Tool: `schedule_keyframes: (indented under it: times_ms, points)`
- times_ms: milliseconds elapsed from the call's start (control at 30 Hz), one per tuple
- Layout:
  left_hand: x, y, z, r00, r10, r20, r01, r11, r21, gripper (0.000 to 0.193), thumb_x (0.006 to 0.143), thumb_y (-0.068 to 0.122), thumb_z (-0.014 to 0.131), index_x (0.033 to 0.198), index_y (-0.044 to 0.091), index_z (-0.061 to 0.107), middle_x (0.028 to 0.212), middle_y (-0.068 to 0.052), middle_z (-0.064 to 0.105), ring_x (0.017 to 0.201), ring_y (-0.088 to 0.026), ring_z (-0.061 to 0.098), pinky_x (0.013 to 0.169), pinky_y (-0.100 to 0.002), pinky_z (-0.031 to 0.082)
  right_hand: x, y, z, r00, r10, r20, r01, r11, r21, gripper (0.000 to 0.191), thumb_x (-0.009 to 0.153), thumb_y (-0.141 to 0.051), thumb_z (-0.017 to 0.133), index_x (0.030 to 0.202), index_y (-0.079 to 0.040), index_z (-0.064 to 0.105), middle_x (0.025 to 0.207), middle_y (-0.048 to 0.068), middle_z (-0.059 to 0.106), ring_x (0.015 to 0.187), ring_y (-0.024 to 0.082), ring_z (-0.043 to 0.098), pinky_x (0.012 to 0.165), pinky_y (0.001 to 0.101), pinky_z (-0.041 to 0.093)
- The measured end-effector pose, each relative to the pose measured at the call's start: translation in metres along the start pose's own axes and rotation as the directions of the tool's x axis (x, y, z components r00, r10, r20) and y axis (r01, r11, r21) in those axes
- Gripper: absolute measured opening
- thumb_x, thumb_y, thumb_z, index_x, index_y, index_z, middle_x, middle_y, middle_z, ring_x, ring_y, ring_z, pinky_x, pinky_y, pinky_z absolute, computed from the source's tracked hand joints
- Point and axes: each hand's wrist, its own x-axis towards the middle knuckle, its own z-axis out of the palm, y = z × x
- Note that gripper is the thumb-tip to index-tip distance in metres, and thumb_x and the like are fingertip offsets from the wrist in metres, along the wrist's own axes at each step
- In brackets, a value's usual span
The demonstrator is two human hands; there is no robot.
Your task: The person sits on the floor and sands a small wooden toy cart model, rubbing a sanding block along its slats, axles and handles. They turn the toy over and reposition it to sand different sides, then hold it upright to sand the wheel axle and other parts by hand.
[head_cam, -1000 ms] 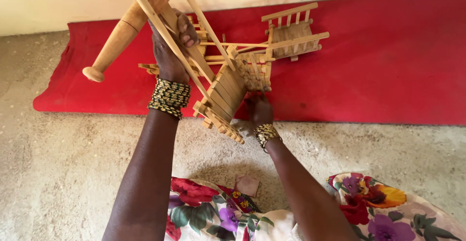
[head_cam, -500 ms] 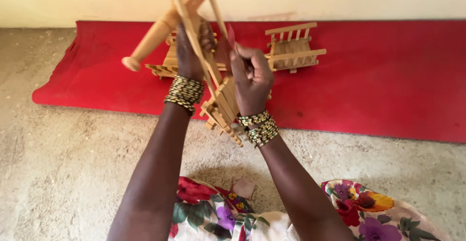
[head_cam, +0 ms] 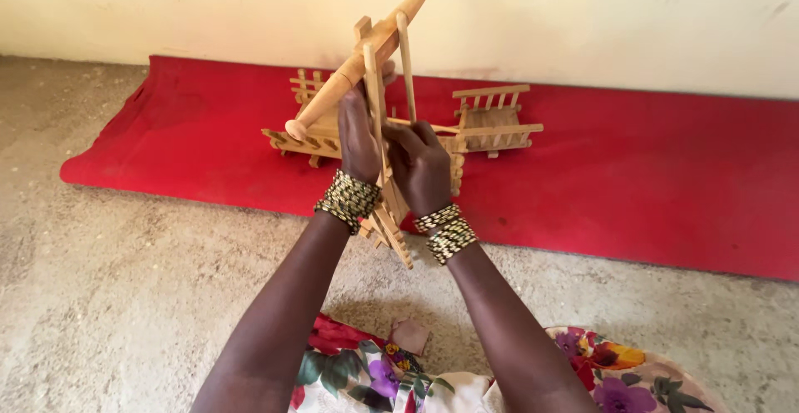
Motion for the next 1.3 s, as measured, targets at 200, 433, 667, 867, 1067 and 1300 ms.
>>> schedule_keyframes:
  times_ms: [200, 433, 667, 867, 1067, 1300]
  points:
    - [0.018, 0.03, 0.008, 0.947, -0.311, 0.082, 0.317, 0.945, -0.074, 0.038, 0.106, 0.025, 0.057, 0.137, 0.003, 0.053, 0.119, -0.015, 0.07, 0.103, -0.019, 0.07, 0.085, -0.031, 0.059, 0.045, 0.02, -0.015, 0.933, -0.123, -0.337, 0.119, 0.992, -0.034, 0.014, 0.1, -0.005, 0.074, 0.111, -0.013, 0.076, 0.101, 0.002, 0.071, 0.088, 0.014, 0.07, 0.072, 0.0262, 0.063]
    - [0.043, 0.046, 0.021, 0.989, -0.113, -0.091, 0.088, 0.966, -0.245, 0.039, 0.105, 0.031, 0.064, 0.131, 0.005, 0.053, 0.107, 0.001, 0.066, 0.097, -0.004, 0.06, 0.082, -0.021, 0.053, 0.06, 0.021, -0.016, 0.927, -0.25, -0.28, 0.237, 0.968, -0.079, 0.011, 0.098, -0.003, 0.072, 0.108, -0.008, 0.074, 0.105, 0.008, 0.068, 0.091, 0.015, 0.069, 0.068, 0.0276, 0.058]
    - [0.032, 0.03, 0.006, 0.907, -0.42, 0.001, 0.42, 0.907, -0.037, 0.043, 0.102, 0.038, 0.066, 0.122, 0.001, 0.065, 0.086, -0.001, 0.059, 0.074, -0.008, 0.049, 0.062, -0.026, 0.042, 0.001, 0.052, -0.002, 0.993, 0.116, -0.038, -0.118, 0.99, -0.071, 0.003, 0.098, -0.007, 0.07, 0.095, -0.007, 0.07, 0.096, 0.007, 0.074, 0.075, 0.012, 0.07, 0.059, 0.0312, 0.058]
    - [0.011, 0.016, 0.002, 0.959, -0.279, 0.055, 0.284, 0.948, -0.146, 0.058, 0.107, 0.04, 0.061, 0.146, -0.001, 0.048, 0.125, -0.011, 0.066, 0.115, -0.015, 0.063, 0.096, -0.032, 0.055, -0.005, 0.049, -0.001, 0.959, 0.097, -0.265, -0.07, 0.991, 0.111, 0.002, 0.097, -0.007, 0.072, 0.098, -0.008, 0.072, 0.091, 0.007, 0.073, 0.077, 0.015, 0.069, 0.062, 0.03, 0.057]
    - [-0.009, 0.019, 0.007, 0.903, -0.429, -0.025, 0.429, 0.897, 0.102, 0.065, 0.103, 0.04, 0.055, 0.151, 0.002, 0.036, 0.137, -0.017, 0.058, 0.122, -0.027, 0.061, 0.098, -0.041, 0.054, -0.038, 0.027, 0.023, 0.987, 0.154, 0.047, -0.158, 0.983, 0.088, 0.007, 0.098, -0.012, 0.073, 0.092, -0.008, 0.07, 0.084, 0.004, 0.073, 0.071, 0.014, 0.07, 0.062, 0.0291, 0.058]
    - [-0.05, 0.022, -0.001, 0.99, -0.121, -0.07, 0.138, 0.917, 0.375, 0.037, 0.114, 0.032, 0.049, 0.131, -0.001, 0.052, 0.137, -0.022, 0.059, 0.12, -0.03, 0.065, 0.099, -0.043, 0.056, -0.064, 0.037, 0.013, 0.976, 0.123, 0.179, -0.123, 0.992, -0.013, 0.014, 0.086, -0.004, 0.068, 0.099, -0.001, 0.072, 0.084, 0.013, 0.069, 0.074, 0.028, 0.069, 0.068, 0.039, 0.054]
